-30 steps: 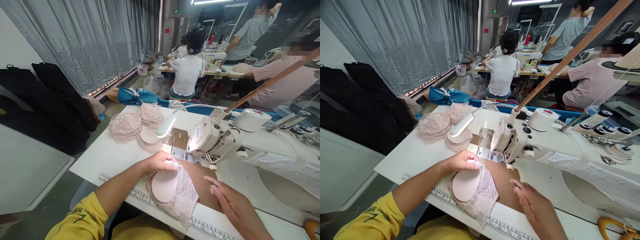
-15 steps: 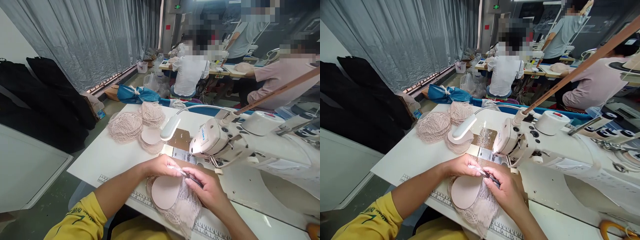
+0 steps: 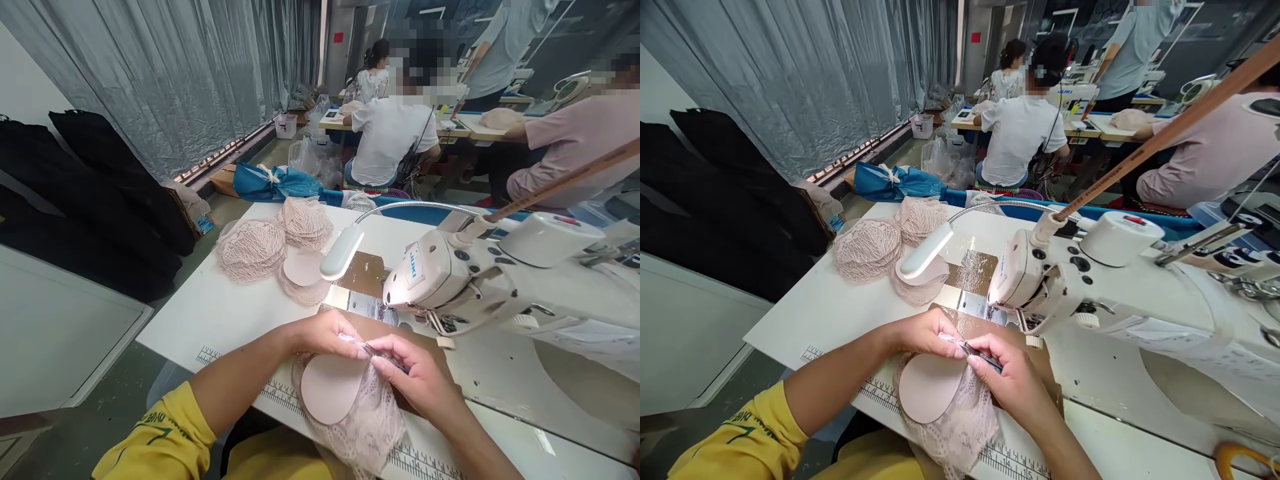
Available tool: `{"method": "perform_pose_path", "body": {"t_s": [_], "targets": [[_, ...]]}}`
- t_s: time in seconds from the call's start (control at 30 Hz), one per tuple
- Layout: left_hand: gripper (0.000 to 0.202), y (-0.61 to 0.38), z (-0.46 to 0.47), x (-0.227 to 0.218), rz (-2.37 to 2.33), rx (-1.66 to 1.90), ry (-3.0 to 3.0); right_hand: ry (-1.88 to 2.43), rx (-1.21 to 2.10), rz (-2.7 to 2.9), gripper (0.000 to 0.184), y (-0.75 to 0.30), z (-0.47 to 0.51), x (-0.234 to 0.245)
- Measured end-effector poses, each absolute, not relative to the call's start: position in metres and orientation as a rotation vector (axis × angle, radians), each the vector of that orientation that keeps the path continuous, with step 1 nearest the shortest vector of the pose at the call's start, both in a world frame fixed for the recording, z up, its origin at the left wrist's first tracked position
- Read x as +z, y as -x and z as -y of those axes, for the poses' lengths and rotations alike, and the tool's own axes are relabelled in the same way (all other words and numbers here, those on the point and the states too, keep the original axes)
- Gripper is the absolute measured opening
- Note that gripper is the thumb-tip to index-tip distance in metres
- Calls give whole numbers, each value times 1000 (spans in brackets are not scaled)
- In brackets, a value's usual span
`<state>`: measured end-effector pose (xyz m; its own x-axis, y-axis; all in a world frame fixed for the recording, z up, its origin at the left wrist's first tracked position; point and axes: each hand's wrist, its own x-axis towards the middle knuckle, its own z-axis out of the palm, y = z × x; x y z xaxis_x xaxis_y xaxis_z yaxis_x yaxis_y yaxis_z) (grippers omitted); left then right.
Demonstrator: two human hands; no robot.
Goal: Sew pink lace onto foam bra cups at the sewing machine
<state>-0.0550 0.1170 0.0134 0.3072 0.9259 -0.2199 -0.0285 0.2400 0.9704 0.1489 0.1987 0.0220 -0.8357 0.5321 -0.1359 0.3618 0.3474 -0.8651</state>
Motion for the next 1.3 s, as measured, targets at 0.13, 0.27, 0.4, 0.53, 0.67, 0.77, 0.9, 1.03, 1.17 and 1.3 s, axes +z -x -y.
{"method": "perform_pose_path", "body": {"t_s": [0.13,0.27,0.4,0.53,0.67,0.77,0.9,1.03,1.17,1.3], "targets": [[45,54,-117,13,-1063,801,-1131,789,1508,2440,26,-145,-196,26],[44,52,-117,8,-1100,776,-1159,811,1550,2382,28,-144,-193,21],[32,54,-118,3,-1071,822,-1205,947,1605,2247,36,-143,-193,11],[29,65,-118,5,-1113,677,-1314,899,1777,2293,33,-142,-194,11],[26,78,-116,9,-1162,683,-1346,960,1706,2339,33,-144,-196,10],[27,79,-116,10,-1176,765,-1326,967,1714,2292,32,-145,-194,7],[31,69,-116,6,-1151,805,-1280,979,1680,2244,33,-144,-191,7],[32,62,-117,2,-1163,817,-1252,940,1671,2265,32,-146,-192,10],[30,61,-117,5,-1139,826,-1188,911,1838,2076,41,-151,-194,7],[32,60,-117,7,-1117,834,-1108,896,1907,2025,38,-156,-197,4]]}}
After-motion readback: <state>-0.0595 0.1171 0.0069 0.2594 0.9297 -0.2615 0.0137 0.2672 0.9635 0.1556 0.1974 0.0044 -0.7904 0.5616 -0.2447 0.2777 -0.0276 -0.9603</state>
